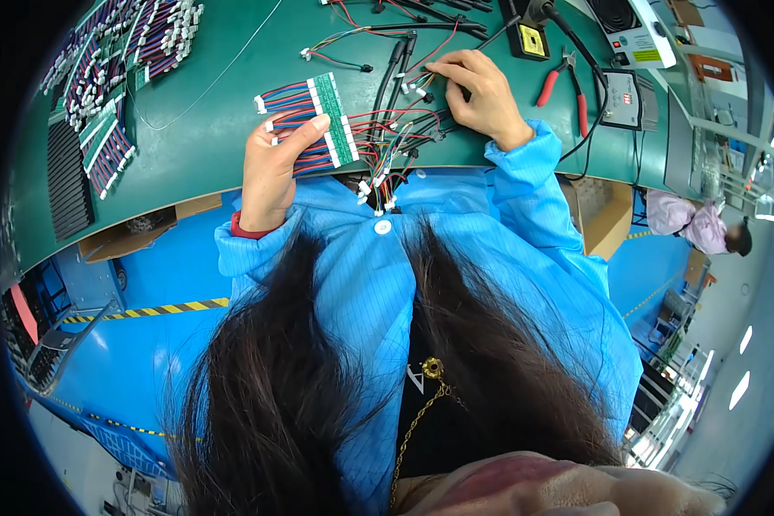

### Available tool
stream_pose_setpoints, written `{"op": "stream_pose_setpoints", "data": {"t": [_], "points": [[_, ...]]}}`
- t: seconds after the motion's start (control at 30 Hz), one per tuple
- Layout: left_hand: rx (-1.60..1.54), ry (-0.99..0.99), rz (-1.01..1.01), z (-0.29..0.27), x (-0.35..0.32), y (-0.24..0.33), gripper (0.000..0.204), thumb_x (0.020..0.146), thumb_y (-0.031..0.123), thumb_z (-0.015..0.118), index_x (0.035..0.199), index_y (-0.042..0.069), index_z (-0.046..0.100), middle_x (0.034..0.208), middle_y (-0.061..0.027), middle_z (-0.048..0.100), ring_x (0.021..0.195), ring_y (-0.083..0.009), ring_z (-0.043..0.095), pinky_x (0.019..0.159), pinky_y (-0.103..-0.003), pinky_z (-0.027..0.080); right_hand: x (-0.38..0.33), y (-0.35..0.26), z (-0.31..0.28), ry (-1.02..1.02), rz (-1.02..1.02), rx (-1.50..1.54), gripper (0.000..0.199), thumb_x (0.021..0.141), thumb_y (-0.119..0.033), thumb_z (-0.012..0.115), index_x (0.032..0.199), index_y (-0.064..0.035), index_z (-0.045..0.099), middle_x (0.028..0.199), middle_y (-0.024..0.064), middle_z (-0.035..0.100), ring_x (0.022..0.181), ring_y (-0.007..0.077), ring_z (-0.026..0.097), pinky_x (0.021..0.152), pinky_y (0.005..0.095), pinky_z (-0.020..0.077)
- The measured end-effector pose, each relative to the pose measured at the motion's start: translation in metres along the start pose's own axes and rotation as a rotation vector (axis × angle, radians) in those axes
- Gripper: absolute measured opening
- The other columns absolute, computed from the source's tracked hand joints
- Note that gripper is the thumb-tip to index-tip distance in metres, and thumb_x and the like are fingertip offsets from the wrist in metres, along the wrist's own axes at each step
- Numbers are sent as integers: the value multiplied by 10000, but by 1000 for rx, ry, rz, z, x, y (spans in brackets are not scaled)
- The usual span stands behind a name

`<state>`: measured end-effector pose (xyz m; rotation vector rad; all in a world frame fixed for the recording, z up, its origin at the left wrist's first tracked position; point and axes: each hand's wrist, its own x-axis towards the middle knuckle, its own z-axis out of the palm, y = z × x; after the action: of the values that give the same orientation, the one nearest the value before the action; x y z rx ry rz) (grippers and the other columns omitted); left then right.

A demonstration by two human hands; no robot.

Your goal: Assembling wiring harnesses by plugging colored wires into connectors on a printed circuit board.

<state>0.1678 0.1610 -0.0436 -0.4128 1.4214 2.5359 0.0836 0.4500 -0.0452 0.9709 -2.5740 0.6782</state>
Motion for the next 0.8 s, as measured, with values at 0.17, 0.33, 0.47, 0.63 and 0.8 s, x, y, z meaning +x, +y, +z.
{"op": "stream_pose_setpoints", "data": {"t": [0.17,0.33,0.47,0.63,0.8], "points": [[10,-2,-1,1,0,1,245,810,10,717,1042,-22,645,896,-103,703,734,-141,678,651,-219,559,10,-6,-7,45,106,58,183,766,-45,716,948,-69,722,916,24,647,761,187,559,702,277,474],[18,13,-5,2,0,0,245,807,9,719,1039,-23,648,892,-105,704,730,-143,678,645,-219,558,36,-4,-5,-126,-202,-38,143,797,-46,689,937,-61,716,914,35,639,763,194,558,687,276,477],[5,8,-9,4,-1,2,251,802,12,725,1039,-24,651,890,-106,706,729,-145,679,641,-219,557,38,-10,3,-132,-172,49,135,838,-49,662,967,-53,703,904,33,627,764,176,540,673,276,461],[-14,-6,-15,7,4,0,256,801,20,732,1041,-23,656,889,-107,708,732,-145,681,641,-220,557,40,-30,-4,-149,86,252,113,907,-99,602,972,-42,675,885,36,578,762,158,492,676,276,421],[59,-21,19,17,3,6,254,803,34,737,1039,-21,660,889,-108,710,736,-146,685,646,-221,561,42,-32,-9,-320,212,467,172,965,-158,510,922,-28,614,862,40,502,768,152,436,710,269,367]]}}
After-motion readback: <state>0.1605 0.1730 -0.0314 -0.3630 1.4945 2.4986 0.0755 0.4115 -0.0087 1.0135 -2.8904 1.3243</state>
